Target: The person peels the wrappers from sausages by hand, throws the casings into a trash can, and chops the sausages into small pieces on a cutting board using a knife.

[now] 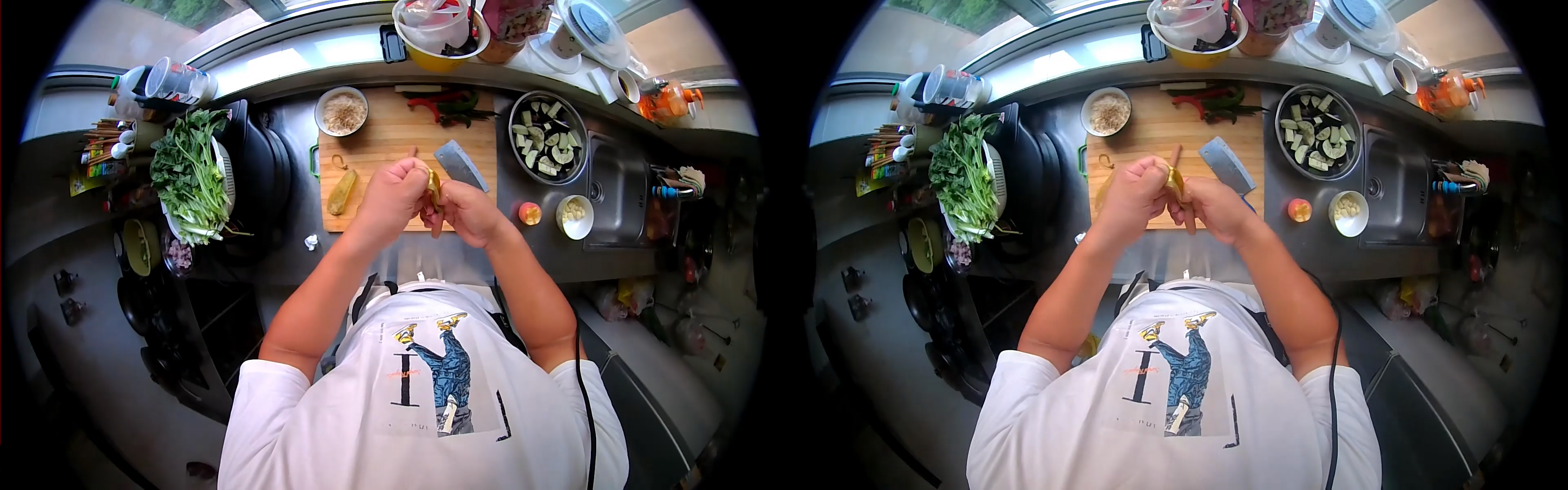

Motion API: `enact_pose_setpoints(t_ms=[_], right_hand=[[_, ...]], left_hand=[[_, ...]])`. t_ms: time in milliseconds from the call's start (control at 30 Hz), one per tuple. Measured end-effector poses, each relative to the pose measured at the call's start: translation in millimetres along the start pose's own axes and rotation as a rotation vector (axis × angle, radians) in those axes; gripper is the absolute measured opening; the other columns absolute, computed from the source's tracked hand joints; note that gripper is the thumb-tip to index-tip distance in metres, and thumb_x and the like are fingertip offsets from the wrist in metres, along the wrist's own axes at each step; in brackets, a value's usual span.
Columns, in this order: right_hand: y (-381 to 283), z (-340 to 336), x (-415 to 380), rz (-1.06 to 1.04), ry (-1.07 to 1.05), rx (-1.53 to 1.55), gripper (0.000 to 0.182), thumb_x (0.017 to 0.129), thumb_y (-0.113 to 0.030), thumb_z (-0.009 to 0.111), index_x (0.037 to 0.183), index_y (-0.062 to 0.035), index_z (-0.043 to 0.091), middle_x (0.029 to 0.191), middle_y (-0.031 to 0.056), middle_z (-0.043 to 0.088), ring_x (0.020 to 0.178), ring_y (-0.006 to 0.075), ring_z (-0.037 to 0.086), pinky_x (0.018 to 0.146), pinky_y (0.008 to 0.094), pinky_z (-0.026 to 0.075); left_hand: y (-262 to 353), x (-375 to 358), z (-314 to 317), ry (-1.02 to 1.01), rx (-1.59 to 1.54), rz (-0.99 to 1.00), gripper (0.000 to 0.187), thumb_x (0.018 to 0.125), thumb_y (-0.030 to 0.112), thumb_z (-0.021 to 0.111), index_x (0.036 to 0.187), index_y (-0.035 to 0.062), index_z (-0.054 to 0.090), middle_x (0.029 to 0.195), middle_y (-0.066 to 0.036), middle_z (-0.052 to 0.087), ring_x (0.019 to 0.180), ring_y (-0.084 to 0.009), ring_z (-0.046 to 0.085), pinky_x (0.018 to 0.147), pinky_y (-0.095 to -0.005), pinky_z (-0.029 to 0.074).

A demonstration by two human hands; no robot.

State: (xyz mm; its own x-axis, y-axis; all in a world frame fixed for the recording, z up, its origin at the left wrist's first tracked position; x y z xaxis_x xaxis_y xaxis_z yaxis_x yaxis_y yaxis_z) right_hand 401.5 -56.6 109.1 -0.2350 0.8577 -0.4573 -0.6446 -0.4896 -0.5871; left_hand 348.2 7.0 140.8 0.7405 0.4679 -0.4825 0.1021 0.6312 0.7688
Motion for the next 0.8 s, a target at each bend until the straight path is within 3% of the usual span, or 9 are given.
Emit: enact_pose_setpoints(t_ms=[67, 267, 367, 467, 533, 633, 800], right_hand=[[-3, -1, -1, -0.004, 0.111, -0.006, 0.020, 0.087, -0.016, 0.043, 0.083, -0.0029, 0.058, 0.080, 0.0060, 0.057, 0.071, 0.0149, 0.053, 0.062, 0.0301, 0.044], [-3, -9, 4, 0.056, 0.216, -0.172, 0.020, 0.087, -0.016, 0.045, 0.076, -0.0031, 0.056, 0.069, 0.0056, 0.053, 0.058, 0.0118, 0.047, 0.052, 0.0260, 0.038], [2, -12, 7, 0.086, 0.269, -0.230, 0.021, 0.087, -0.017, 0.046, 0.074, -0.0038, 0.056, 0.068, 0.0042, 0.053, 0.058, 0.0104, 0.046, 0.052, 0.0249, 0.036], [5, -8, 9, 0.101, 0.282, -0.244, 0.023, 0.087, -0.019, 0.047, 0.072, -0.0047, 0.056, 0.066, 0.0028, 0.052, 0.057, 0.0107, 0.045, 0.051, 0.0249, 0.035], [21, -20, 15, 0.148, 0.275, -0.288, 0.023, 0.086, -0.020, 0.047, 0.071, -0.0051, 0.057, 0.066, 0.0025, 0.051, 0.057, 0.0110, 0.046, 0.051, 0.0251, 0.036], [28, -15, 14, 0.251, 0.229, -0.353, 0.022, 0.086, -0.018, 0.046, 0.073, -0.0042, 0.057, 0.066, 0.0030, 0.052, 0.057, 0.0114, 0.047, 0.052, 0.0254, 0.038], [36, 3, 25, 0.267, 0.136, -0.309, 0.022, 0.089, -0.017, 0.045, 0.078, -0.0032, 0.058, 0.067, 0.0040, 0.053, 0.056, 0.0119, 0.048, 0.053, 0.0251, 0.042]], left_hand=[[2, -1, 2, -0.022, -0.043, 0.010, 0.019, 0.099, 0.021, 0.047, 0.085, 0.0084, 0.052, 0.077, -0.009, 0.067, 0.057, -0.0170, 0.066, 0.045, -0.0183, 0.035], [2, -2, -6, 0.068, -0.099, 0.061, 0.018, 0.097, 0.019, 0.049, 0.082, 0.0106, 0.052, 0.068, -0.001, 0.057, 0.048, -0.0049, 0.044, 0.044, -0.0189, 0.028], [1, -3, -14, 0.117, -0.138, 0.104, 0.020, 0.097, 0.018, 0.050, 0.080, 0.0081, 0.054, 0.066, 0.001, 0.054, 0.047, -0.0050, 0.039, 0.044, -0.0210, 0.032], [-3, -5, -25, 0.165, -0.140, 0.152, 0.021, 0.098, 0.019, 0.052, 0.080, 0.0085, 0.054, 0.065, 0.003, 0.051, 0.048, -0.0037, 0.038, 0.044, -0.0199, 0.031], [-8, -9, -36, 0.244, -0.157, 0.150, 0.017, 0.096, 0.018, 0.051, 0.080, 0.0123, 0.050, 0.062, 0.006, 0.041, 0.046, -0.0029, 0.032, 0.042, -0.0205, 0.025], [-9, -16, -54, 0.336, -0.198, 0.155, 0.017, 0.097, 0.017, 0.050, 0.081, 0.0118, 0.050, 0.061, 0.006, 0.040, 0.046, -0.0033, 0.032, 0.042, -0.0211, 0.025], [-14, -27, -56, 0.276, -0.101, 0.146, 0.019, 0.098, 0.018, 0.051, 0.081, 0.0110, 0.050, 0.059, 0.005, 0.039, 0.046, -0.0042, 0.034, 0.042, -0.0214, 0.026]])
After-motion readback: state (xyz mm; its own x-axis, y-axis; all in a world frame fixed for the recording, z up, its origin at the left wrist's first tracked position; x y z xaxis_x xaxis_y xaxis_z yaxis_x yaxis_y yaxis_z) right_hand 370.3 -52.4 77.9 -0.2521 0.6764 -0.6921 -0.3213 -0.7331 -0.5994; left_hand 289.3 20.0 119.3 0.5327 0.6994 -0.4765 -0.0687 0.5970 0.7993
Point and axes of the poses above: each hand's wrist, its own x-axis towards the middle knuckle, its own z-axis out of the palm, y = z × x, the point moved 9 cm from there along x, towards the middle knuckle
